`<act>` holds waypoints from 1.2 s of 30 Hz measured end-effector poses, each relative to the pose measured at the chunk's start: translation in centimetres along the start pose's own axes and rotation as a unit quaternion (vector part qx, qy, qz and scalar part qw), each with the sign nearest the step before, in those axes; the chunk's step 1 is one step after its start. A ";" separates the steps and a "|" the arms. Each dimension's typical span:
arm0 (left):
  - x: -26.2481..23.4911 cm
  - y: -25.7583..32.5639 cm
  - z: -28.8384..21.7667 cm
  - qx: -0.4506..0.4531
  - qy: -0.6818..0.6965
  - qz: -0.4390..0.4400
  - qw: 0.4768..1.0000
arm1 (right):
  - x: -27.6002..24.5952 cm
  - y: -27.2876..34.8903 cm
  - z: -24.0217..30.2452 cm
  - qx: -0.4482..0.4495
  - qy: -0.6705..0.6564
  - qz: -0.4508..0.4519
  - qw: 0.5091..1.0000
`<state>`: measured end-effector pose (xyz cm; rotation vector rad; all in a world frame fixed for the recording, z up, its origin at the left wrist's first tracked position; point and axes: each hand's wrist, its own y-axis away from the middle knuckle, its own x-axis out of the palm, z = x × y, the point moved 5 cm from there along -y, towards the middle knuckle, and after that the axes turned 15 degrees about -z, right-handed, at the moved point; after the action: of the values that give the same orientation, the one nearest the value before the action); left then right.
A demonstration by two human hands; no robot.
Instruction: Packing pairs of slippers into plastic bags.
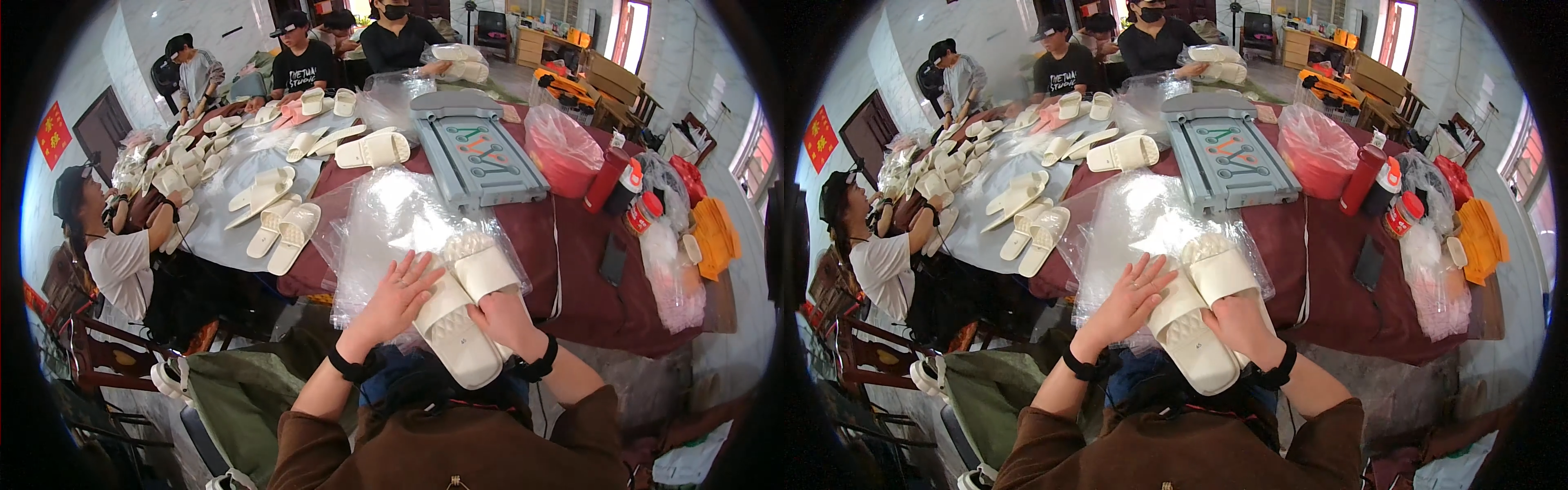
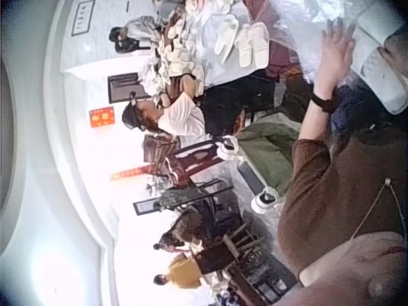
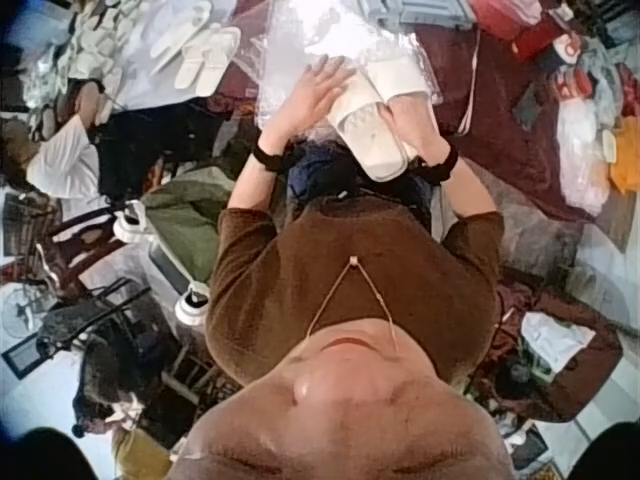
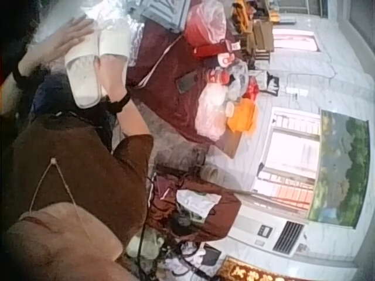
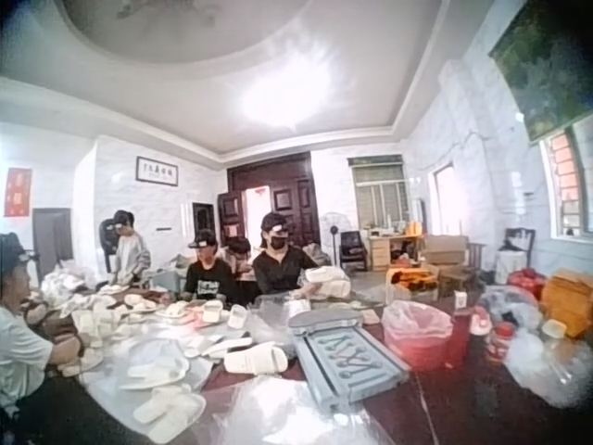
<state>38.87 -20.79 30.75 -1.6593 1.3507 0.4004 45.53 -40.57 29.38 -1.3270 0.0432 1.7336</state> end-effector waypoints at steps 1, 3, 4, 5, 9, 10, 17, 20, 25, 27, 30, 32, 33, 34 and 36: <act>0.2 0.1 -0.4 0.015 -0.002 0.003 1.000 | 0.0 0.0 0.1 0.000 0.000 -0.001 1.000; 0.1 -0.1 -1.0 0.031 -0.005 0.006 1.000 | 0.6 0.2 0.9 -0.043 -0.002 0.054 0.998; 0.0 -0.1 -1.5 0.043 0.012 0.006 0.999 | 0.8 0.1 0.9 -0.042 -0.003 0.054 0.998; 0.0 -0.1 -1.9 0.056 0.030 0.005 0.998 | 1.1 -0.2 0.6 -0.032 0.007 0.046 0.998; 0.6 -0.2 -3.4 0.091 0.052 0.007 0.994 | 2.3 -1.5 -0.9 0.007 -0.001 -0.017 1.000; 0.6 -0.3 -4.0 0.105 0.039 0.010 0.994 | 3.1 -1.7 -1.0 0.008 -0.002 -0.019 1.000; 0.7 -0.5 -5.5 0.144 0.091 0.044 0.984 | 6.4 -5.4 -0.8 0.025 -0.101 -0.038 0.994; 0.1 -0.2 -5.8 0.159 0.107 0.048 0.980 | 5.6 -7.3 1.2 0.030 -0.047 -0.040 0.998; -2.2 0.8 -6.6 0.170 0.122 0.057 0.976 | 7.1 -10.1 1.9 -0.052 0.028 -0.092 0.994; -2.5 1.0 -6.2 0.161 0.089 0.053 0.981 | 11.8 -11.2 -1.2 0.102 0.001 -0.047 0.994; -3.2 1.9 -4.8 0.126 0.049 0.030 0.990 | 13.0 -10.3 -1.4 -0.006 -0.009 -0.101 0.995; -3.8 2.7 -3.4 0.098 0.047 0.012 0.994 | 11.7 -8.6 -0.5 0.029 -0.122 -0.077 0.989; -4.7 3.4 -2.8 0.077 0.086 -0.029 0.993 | 10.3 -7.0 0.7 0.067 -0.233 -0.051 0.969; -5.6 4.4 -2.1 0.052 0.123 -0.073 0.988 | 8.3 -5.2 2.5 -0.006 -0.170 -0.047 0.984; -5.9 6.4 0.3 0.001 0.091 -0.123 0.988 | 4.2 -1.2 4.4 -0.119 -0.116 -0.024 0.986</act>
<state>31.20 -16.83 32.04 -1.8707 1.2543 0.1042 43.03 -34.91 28.49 -1.2725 -0.3363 1.8846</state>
